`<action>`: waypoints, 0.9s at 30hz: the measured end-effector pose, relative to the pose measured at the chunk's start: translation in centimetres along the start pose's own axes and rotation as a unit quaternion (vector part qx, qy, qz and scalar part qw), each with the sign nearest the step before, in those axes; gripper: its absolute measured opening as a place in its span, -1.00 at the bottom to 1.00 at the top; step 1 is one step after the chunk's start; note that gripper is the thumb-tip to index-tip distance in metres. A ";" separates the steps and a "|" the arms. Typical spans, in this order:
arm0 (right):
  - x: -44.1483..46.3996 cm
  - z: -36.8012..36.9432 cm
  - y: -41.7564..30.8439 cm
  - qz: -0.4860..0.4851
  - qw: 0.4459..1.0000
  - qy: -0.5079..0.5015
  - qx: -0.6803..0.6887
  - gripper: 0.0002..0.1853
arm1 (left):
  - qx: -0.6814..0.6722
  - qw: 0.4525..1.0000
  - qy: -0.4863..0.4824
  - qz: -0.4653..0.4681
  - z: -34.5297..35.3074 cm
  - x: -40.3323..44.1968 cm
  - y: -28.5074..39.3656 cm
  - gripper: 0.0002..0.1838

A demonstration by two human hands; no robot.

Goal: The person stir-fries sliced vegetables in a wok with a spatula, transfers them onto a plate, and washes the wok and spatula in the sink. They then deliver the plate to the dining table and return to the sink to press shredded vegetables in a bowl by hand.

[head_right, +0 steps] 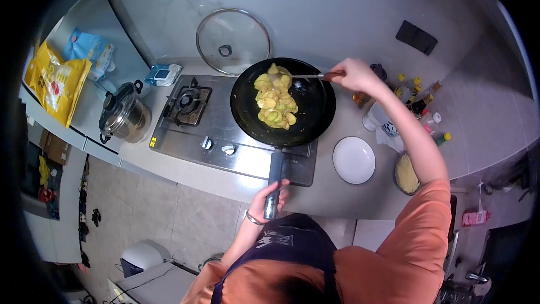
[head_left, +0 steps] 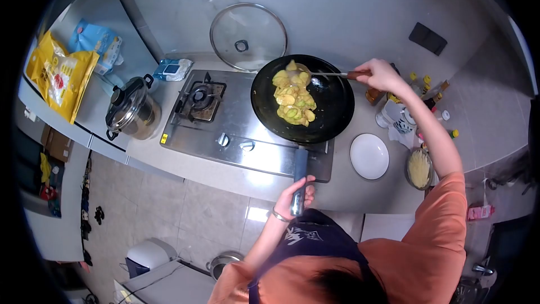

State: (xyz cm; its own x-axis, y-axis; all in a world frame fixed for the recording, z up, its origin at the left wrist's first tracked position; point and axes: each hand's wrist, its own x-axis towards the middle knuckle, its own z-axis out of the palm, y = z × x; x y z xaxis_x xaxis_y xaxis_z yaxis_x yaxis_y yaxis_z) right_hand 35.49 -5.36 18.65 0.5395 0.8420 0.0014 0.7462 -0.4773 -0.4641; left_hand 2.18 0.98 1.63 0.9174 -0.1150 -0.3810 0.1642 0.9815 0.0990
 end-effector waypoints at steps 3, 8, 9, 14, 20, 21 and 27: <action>-3.7 1.8 -4.4 -0.205 0.950 0.067 -0.225 -0.69 | -0.037 0.996 -0.078 -0.016 -1.4 0.6 -0.1 -0.88; -10.8 1.6 -5.8 -0.213 0.917 0.052 -0.333 -0.51 | -0.088 0.989 -0.120 -0.025 -1.9 0.8 -0.3 -0.85; -12.1 0.1 -6.7 -0.197 0.923 0.034 -0.330 -0.50 | -0.075 0.990 -0.121 -0.025 -1.9 0.7 -0.2 -0.87; -16.7 -3.0 -10.9 -0.134 0.919 -0.003 -0.371 -0.51 | -0.057 0.990 -0.129 -0.024 -1.8 0.9 -0.1 -0.90; -13.7 -1.4 -9.1 -0.163 0.912 0.044 -0.374 -0.48 | -0.057 0.991 -0.122 -0.024 -1.7 0.8 0.0 -0.89; -14.4 -2.8 -10.3 -0.157 0.911 0.027 -0.380 -0.50 | -0.058 0.991 -0.119 -0.027 -1.7 0.8 -0.1 -0.89; -13.0 -2.7 -10.4 -0.173 0.910 -0.021 -0.376 -0.51 | -0.047 0.991 -0.125 -0.032 -2.3 1.0 -0.2 -0.89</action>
State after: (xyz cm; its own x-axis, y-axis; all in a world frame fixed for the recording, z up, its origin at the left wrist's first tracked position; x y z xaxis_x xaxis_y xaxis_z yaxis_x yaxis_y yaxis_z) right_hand 21.80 -11.99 25.89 0.2170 0.9761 -0.0081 0.9334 -0.2051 0.2945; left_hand 2.18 1.08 -0.90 0.9690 -0.2008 -0.1441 0.2017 0.9794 -0.0089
